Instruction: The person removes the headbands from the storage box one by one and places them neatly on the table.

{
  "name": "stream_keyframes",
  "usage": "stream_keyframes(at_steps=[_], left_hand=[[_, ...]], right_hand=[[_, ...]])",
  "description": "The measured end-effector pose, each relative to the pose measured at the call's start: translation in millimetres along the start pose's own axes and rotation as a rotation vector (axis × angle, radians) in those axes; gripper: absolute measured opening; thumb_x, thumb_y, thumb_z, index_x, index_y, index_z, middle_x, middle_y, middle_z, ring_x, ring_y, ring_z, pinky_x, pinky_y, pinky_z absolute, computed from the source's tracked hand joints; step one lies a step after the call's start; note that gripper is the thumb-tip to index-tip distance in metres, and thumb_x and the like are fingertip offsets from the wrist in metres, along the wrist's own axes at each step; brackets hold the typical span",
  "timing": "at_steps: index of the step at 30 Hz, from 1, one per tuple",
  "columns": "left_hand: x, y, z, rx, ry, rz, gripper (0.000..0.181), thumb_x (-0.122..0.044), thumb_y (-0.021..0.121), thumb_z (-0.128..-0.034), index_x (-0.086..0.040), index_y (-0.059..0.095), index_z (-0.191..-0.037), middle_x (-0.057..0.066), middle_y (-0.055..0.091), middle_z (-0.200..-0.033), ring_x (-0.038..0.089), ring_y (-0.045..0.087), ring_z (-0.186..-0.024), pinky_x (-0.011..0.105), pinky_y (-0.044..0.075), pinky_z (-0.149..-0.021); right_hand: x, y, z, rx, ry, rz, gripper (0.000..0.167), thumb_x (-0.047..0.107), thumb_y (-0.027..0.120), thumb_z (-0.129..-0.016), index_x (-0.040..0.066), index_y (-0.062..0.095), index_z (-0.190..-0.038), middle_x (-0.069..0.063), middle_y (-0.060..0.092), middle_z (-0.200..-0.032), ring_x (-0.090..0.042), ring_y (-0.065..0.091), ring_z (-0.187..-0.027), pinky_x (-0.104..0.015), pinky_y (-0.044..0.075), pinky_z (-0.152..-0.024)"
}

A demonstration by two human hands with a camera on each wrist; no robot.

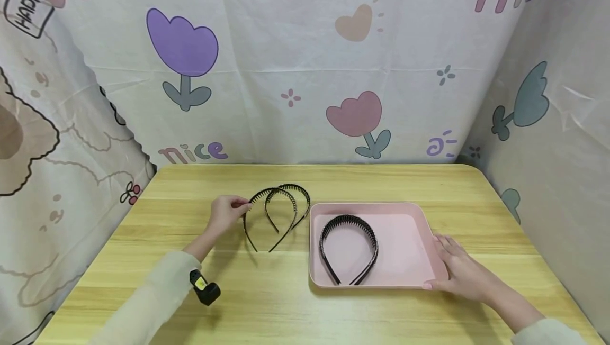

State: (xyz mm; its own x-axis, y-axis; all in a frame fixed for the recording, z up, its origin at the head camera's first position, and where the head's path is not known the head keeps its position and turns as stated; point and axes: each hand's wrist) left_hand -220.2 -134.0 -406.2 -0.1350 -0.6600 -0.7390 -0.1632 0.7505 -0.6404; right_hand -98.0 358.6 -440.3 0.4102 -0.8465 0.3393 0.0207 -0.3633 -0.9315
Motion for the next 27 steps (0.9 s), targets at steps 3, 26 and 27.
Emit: stream_keyframes(at_steps=[3, 26, 27], left_hand=[[5.5, -8.8, -5.4, -0.013, -0.006, -0.023, 0.013, -0.005, 0.070, -0.0797, 0.007, 0.071, -0.083, 0.021, 0.070, -0.079, 0.028, 0.066, -0.071, 0.033, 0.054, -0.064], [48.5, -38.3, -26.3, -0.092, -0.122, -0.099, 0.015, -0.004, 0.065, -0.0836, 0.011, 0.069, -0.087, 0.025, 0.068, -0.085, 0.035, 0.064, -0.078, 0.040, 0.052, -0.071], [49.5, -38.7, -27.0, -0.090, -0.136, -0.099, 0.016, -0.004, 0.065, -0.0843, 0.010, 0.069, -0.088, 0.025, 0.068, -0.086, 0.035, 0.064, -0.079, 0.041, 0.052, -0.071]], right_hand=[[0.5, -1.0, -1.3, -0.003, 0.004, -0.003, 0.098, 0.035, 0.080, -0.066, -0.021, 0.033, -0.131, -0.039, 0.036, -0.132, -0.055, 0.027, -0.125, 0.005, -0.009, -0.092], [-0.9, 1.5, 0.3, -0.013, -0.007, 0.011, 0.096, 0.036, 0.080, -0.066, -0.021, 0.035, -0.130, -0.037, 0.037, -0.133, -0.034, 0.011, -0.141, 0.005, -0.009, -0.093], [-0.9, 1.3, 0.1, -0.006, 0.000, 0.006, 0.097, 0.036, 0.080, -0.067, -0.021, 0.034, -0.131, -0.037, 0.036, -0.134, -0.040, 0.015, -0.139, 0.005, -0.009, -0.093]])
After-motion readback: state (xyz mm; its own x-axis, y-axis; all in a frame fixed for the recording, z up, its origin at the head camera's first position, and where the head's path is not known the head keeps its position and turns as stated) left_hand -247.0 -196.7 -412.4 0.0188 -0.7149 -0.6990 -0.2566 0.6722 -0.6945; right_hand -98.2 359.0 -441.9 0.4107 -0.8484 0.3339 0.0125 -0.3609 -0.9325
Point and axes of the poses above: each hand's wrist, its own z-axis away from the middle knuckle, its own y-axis out of the palm, x = y × z
